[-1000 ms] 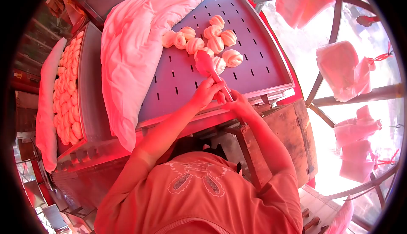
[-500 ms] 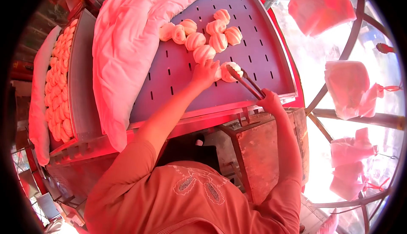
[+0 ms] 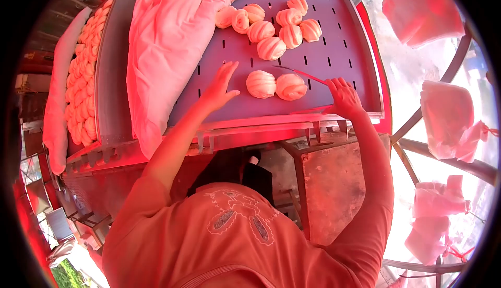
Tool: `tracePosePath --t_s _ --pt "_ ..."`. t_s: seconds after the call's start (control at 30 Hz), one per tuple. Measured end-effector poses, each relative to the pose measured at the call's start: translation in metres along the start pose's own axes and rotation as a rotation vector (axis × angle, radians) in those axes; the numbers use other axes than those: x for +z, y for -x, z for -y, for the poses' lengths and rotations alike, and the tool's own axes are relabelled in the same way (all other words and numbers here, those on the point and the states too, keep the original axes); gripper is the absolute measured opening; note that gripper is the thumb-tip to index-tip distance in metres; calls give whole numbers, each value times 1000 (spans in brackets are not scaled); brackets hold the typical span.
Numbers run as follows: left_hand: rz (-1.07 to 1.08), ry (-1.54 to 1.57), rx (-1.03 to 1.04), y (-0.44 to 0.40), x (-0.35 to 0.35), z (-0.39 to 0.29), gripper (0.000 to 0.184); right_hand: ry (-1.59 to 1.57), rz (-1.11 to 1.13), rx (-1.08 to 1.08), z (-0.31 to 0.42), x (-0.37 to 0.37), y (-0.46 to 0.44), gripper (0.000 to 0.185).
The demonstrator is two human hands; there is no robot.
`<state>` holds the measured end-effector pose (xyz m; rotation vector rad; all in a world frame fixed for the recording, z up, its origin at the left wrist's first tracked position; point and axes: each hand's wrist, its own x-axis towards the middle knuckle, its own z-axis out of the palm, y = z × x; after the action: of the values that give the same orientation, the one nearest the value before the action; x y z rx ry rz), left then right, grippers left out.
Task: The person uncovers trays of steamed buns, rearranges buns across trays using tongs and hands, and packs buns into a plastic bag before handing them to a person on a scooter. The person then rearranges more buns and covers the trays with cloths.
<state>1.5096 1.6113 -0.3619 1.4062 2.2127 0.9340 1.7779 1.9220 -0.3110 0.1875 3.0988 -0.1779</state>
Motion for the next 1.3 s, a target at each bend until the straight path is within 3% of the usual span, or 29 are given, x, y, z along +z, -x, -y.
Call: tracePosePath --t_s 0.13,0.27,0.3,0.4,0.57,0.77,0.8,0.83,0.9,0.97,1.03,1.1,1.2,1.3 --pt "-77 6 -54 61 -25 16 81 -72 77 14 -8 11 -18 86" --pt "-124 -1 -175 117 -39 30 78 -10 21 -23 -8 38 -35 61" --pt "-159 -38 -178 126 -43 30 76 -30 -87 -86 -10 45 -33 47" --pt "-131 163 -305 147 -60 20 76 -40 -87 -68 -21 68 -27 38" --pt "-220 47 -264 169 -77 23 69 -140 -89 111 0 64 -20 23" --pt "-298 23 -255 201 -158 0 57 -186 -163 120 85 -18 -61 28" --pt "-321 4 -271 209 -174 5 55 -186 -185 91 102 -31 -74 28" --pt "-416 -108 -104 222 -181 42 51 -185 -206 62 121 -44 -87 28" --pt "-607 -193 -268 263 -222 61 48 -185 -209 25 164 -69 -119 28" --pt "-791 -69 -392 318 -270 113 47 -213 -263 -103 216 -87 -155 29" --pt "-871 -313 -650 389 -331 191 49 -190 -326 -234 278 -99 -193 30" --pt "-924 -483 -832 456 -404 210 57 -146 -361 -318 346 -105 -231 31" --pt "-1135 -861 -1055 545 -487 312 65 -261 -152 -159 488 -120 -276 34" --pt "-1037 -858 -1131 595 -562 378 67 -388 -41 -213 634 -115 -330 38"
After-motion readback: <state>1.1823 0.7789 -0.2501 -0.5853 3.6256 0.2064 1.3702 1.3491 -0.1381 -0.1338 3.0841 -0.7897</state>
